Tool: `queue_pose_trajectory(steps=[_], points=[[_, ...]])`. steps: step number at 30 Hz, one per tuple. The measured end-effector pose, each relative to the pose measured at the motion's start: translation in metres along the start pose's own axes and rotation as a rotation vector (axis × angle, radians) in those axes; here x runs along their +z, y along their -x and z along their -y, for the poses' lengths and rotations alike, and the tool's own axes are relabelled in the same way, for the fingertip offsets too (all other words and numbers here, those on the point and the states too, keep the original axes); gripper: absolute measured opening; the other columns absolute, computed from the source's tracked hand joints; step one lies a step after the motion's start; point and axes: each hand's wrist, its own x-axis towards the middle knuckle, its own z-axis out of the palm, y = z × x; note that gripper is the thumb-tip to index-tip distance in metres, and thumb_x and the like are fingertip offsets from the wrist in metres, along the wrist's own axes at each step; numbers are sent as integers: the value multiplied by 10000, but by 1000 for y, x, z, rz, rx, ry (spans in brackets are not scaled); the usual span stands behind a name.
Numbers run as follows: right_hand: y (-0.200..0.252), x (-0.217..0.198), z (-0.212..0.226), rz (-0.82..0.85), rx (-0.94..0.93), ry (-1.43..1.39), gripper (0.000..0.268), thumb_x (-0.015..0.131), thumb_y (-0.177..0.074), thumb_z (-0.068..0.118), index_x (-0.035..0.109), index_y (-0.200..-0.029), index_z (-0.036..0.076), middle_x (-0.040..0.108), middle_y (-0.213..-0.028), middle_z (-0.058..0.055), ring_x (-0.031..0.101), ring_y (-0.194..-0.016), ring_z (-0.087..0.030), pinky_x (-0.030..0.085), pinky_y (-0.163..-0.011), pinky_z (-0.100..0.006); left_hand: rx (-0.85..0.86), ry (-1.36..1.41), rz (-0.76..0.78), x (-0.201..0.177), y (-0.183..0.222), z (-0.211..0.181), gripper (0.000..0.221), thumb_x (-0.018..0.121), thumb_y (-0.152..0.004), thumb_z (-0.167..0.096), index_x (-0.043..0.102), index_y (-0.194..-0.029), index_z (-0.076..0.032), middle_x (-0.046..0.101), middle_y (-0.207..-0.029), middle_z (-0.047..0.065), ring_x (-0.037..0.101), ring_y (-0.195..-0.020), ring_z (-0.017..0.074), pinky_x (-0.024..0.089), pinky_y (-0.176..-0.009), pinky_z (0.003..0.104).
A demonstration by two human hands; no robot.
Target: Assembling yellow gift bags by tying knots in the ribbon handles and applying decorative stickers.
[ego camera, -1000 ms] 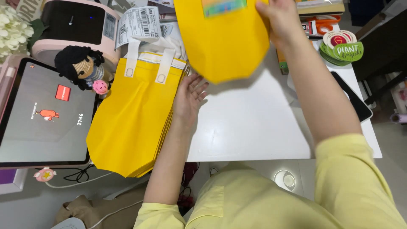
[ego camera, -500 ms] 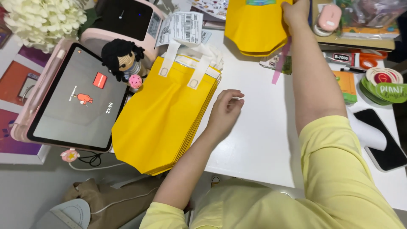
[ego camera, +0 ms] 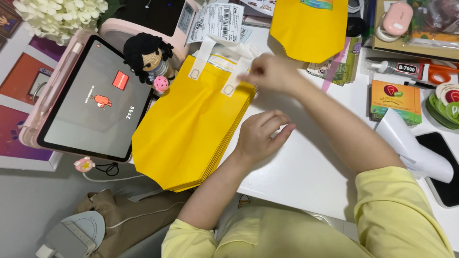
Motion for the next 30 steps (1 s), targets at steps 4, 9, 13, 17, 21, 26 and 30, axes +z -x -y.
queue_pose_trajectory(steps=[4,9,13,17,21,26,30], points=[[5,33,19,52,-54,166,725,772,-775,748,633,-1019,78,619,-945,-119,669,-952,-353,541,-767,-526,167,-8,-163,3,7,1,215,654,-983,-347,644,-862,-171,671,-848,-13,694,-707,223,537,-626,318],[-3,45,14,2,-26,88,613,930,-741,521,615,-976,50,579,-863,-101,655,-824,-302,535,-691,-411,306,77,-219,0,6,-13,241,662,-975,-281,620,-779,-147,658,-786,13,654,-621,224,521,-580,309],[-13,52,0,-157,-85,-255,303,820,-852,257,565,-949,126,605,-816,-27,627,-677,-232,476,-607,-358,388,78,-222,-2,5,-17,260,645,-972,-283,624,-751,-147,650,-761,15,611,-558,212,498,-542,308],[11,22,21,-314,-248,-731,256,688,-979,35,464,-994,159,552,-974,-3,615,-960,-122,475,-829,-247,510,75,-111,-18,1,-28,188,651,-974,-142,593,-819,-53,625,-784,70,535,-565,225,385,-510,322],[36,-26,8,-404,-216,-803,210,631,-997,105,487,-1128,183,570,-1090,4,528,-717,-57,435,-553,-227,573,76,-69,-18,15,-57,178,685,-966,-168,629,-838,-58,668,-823,58,583,-587,210,415,-521,340],[82,-92,-34,-398,-97,-663,259,607,-1034,37,621,-1285,100,672,-1240,-20,650,-1012,-93,584,-805,-222,580,258,212,-42,38,-122,170,651,-1038,-258,680,-940,-122,731,-1011,32,634,-694,160,407,-634,283],[130,-114,-57,-267,168,-526,217,636,-1031,124,679,-1239,166,623,-1040,46,551,-878,-25,453,-726,-183,516,436,391,-68,29,-125,174,615,-1064,-239,680,-1006,-89,695,-1031,32,668,-762,190,425,-668,295]])
